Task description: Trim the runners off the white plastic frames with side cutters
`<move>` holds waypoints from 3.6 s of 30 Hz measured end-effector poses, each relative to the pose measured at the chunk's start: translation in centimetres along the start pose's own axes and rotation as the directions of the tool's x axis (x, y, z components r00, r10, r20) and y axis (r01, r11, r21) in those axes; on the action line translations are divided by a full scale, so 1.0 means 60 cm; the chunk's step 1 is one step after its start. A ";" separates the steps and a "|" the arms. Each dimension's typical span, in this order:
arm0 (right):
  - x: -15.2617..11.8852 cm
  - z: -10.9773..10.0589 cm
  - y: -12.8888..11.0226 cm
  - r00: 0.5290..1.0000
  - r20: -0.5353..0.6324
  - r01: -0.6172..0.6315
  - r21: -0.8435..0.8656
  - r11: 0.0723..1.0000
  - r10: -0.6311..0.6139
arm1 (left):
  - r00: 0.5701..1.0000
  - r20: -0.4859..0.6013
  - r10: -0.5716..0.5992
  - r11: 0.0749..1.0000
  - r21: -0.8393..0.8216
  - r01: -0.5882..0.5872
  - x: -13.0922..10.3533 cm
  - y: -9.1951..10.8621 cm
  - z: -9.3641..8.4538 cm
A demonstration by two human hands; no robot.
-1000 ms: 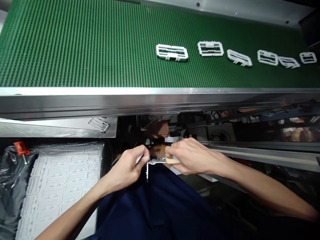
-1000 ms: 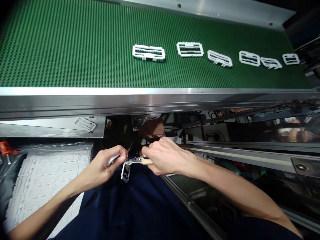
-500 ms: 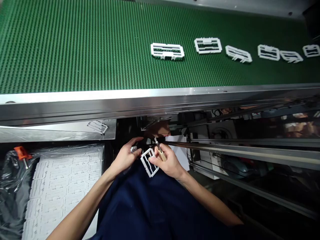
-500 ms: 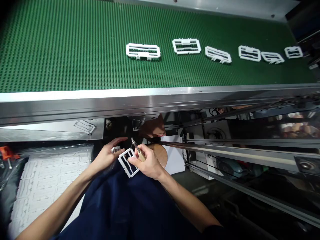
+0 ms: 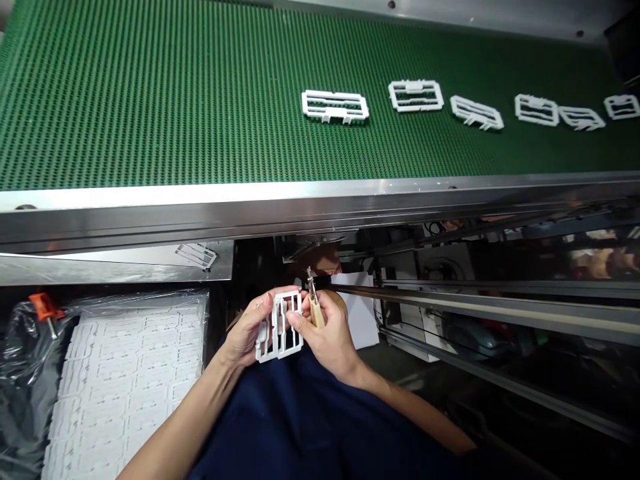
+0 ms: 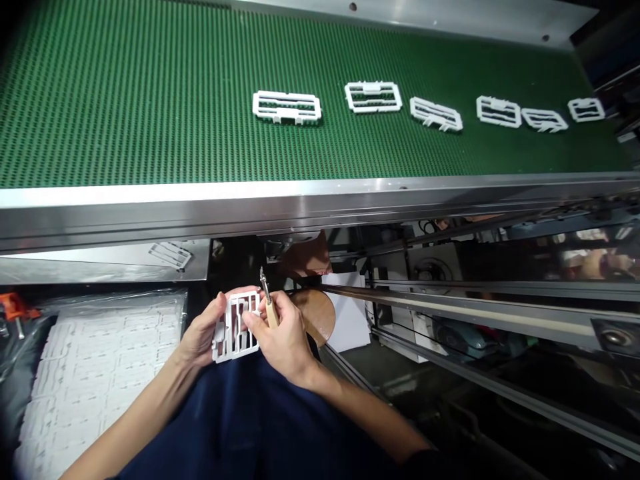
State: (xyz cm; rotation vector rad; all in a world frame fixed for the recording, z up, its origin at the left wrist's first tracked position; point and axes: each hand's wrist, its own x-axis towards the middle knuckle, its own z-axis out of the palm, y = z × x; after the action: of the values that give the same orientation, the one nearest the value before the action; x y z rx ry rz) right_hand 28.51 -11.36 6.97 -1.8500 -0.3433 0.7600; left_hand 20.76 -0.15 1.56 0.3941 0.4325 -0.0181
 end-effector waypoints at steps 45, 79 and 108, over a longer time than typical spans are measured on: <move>0.044 -0.135 -0.056 0.799 0.599 0.588 -0.758 0.284 -0.056 | 0.989 0.117 -0.092 0.994 0.064 0.085 -0.020 0.008 -0.016; 0.030 -0.117 -0.050 0.826 0.545 0.563 -0.810 0.164 -0.144 | 0.996 0.062 -0.057 0.998 0.030 0.056 -0.020 0.008 0.007; 0.052 -0.120 -0.045 0.862 0.492 0.495 -0.763 0.415 -0.121 | 0.996 -0.064 -0.067 0.998 -0.001 0.067 -0.012 0.014 0.017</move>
State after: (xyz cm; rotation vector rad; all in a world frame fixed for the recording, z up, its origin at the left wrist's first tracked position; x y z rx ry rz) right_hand 35.85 -13.76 10.08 -2.4547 -1.5656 0.6956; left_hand 20.59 0.22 3.01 0.3822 0.5085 -0.0715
